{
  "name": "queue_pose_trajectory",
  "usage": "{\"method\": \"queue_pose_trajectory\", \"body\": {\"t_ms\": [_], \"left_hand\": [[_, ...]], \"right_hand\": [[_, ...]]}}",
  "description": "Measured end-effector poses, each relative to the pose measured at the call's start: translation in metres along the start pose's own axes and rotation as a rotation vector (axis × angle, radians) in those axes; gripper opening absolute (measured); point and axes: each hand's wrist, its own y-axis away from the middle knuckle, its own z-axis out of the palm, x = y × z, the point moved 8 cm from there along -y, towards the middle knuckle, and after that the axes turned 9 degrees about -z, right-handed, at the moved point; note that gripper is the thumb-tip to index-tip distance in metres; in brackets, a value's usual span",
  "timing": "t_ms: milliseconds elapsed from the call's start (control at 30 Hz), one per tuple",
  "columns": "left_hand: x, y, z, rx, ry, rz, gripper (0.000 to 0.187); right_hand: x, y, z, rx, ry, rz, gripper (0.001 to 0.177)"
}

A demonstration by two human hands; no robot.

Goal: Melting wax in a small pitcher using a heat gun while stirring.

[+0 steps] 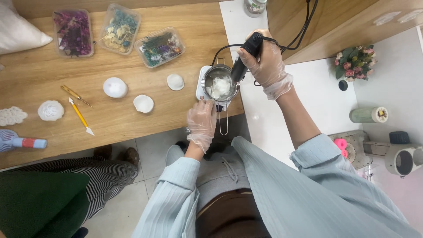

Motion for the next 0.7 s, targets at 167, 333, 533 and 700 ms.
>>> {"method": "queue_pose_trajectory", "body": {"t_ms": [167, 333, 533, 700], "left_hand": [[0.0, 0.001, -0.006, 0.051, -0.031, -0.009, 0.021], [-0.005, 0.003, -0.005, 0.049, -0.052, -0.038, 0.022], [-0.007, 0.004, -0.005, 0.038, -0.079, -0.046, 0.022], [-0.006, 0.0, -0.009, 0.054, -0.039, -0.032, 0.022]], "right_hand": [[0.0, -0.002, 0.008, -0.046, -0.033, -0.046, 0.046], [-0.001, -0.008, 0.014, -0.097, -0.04, 0.002, 0.048], [-0.001, -0.01, 0.022, -0.155, 0.051, -0.033, 0.051], [-0.001, -0.011, 0.026, -0.181, 0.071, -0.054, 0.053]]}}
